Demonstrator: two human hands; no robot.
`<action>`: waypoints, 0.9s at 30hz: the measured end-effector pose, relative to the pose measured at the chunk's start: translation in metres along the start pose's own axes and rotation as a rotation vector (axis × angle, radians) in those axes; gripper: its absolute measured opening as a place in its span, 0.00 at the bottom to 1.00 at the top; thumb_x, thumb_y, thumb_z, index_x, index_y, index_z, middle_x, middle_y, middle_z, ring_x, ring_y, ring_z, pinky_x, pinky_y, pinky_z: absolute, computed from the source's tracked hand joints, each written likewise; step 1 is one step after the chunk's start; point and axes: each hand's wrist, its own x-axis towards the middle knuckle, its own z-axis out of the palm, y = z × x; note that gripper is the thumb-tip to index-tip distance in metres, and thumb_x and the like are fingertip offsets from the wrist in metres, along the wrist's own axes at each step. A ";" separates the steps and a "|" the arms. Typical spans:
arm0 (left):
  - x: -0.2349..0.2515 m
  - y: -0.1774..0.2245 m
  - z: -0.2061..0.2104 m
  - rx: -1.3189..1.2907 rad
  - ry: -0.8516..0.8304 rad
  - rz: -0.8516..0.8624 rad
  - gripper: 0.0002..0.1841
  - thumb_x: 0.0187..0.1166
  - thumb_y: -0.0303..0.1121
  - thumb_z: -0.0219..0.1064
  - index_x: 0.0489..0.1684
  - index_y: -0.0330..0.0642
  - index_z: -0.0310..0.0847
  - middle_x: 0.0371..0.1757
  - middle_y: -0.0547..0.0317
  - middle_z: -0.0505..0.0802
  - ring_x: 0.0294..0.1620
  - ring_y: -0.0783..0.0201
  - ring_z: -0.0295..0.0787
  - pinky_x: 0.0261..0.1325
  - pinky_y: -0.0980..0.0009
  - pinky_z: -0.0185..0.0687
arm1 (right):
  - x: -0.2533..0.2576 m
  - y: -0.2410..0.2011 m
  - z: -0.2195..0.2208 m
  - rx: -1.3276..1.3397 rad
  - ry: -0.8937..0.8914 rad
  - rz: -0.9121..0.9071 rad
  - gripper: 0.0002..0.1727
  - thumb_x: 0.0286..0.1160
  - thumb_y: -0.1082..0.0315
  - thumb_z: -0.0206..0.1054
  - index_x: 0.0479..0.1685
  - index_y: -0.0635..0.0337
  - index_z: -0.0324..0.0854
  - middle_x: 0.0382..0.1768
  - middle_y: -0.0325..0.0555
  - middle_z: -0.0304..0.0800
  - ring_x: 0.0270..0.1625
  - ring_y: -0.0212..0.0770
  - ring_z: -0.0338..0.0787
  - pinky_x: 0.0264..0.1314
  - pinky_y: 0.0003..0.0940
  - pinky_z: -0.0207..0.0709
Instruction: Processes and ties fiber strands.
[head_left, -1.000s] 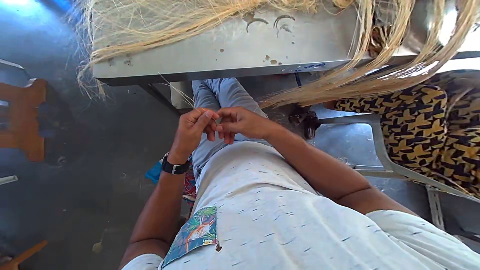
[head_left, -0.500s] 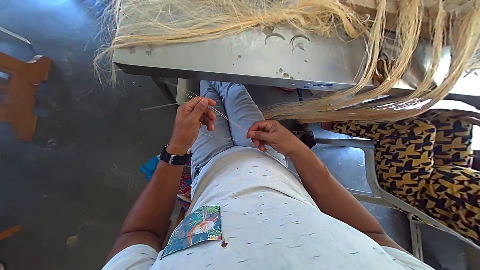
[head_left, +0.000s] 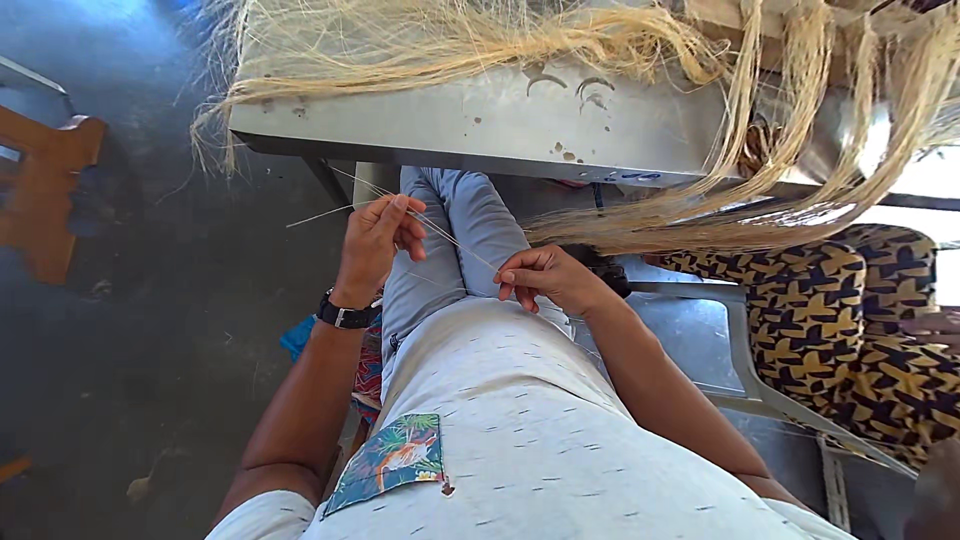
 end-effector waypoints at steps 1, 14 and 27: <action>-0.001 -0.001 -0.001 0.002 0.019 0.000 0.21 0.97 0.43 0.44 0.58 0.42 0.83 0.25 0.58 0.90 0.16 0.69 0.84 0.21 0.75 0.85 | 0.000 0.001 -0.001 -0.009 -0.005 0.002 0.10 0.86 0.70 0.64 0.45 0.64 0.91 0.34 0.44 0.97 0.21 0.27 0.87 0.24 0.20 0.81; 0.021 0.002 -0.009 -0.104 0.116 0.027 0.20 0.96 0.35 0.45 0.55 0.34 0.84 0.26 0.59 0.92 0.20 0.69 0.89 0.24 0.73 0.89 | -0.014 0.007 -0.029 -0.146 -0.007 0.050 0.10 0.85 0.67 0.67 0.43 0.62 0.92 0.29 0.38 0.95 0.18 0.23 0.83 0.20 0.16 0.76; 0.022 0.005 -0.012 -0.103 0.119 0.032 0.20 0.96 0.35 0.45 0.55 0.35 0.84 0.26 0.61 0.92 0.19 0.70 0.89 0.24 0.73 0.89 | -0.023 0.010 -0.043 -0.201 0.025 0.081 0.10 0.85 0.67 0.66 0.43 0.60 0.92 0.29 0.36 0.95 0.18 0.23 0.82 0.19 0.16 0.75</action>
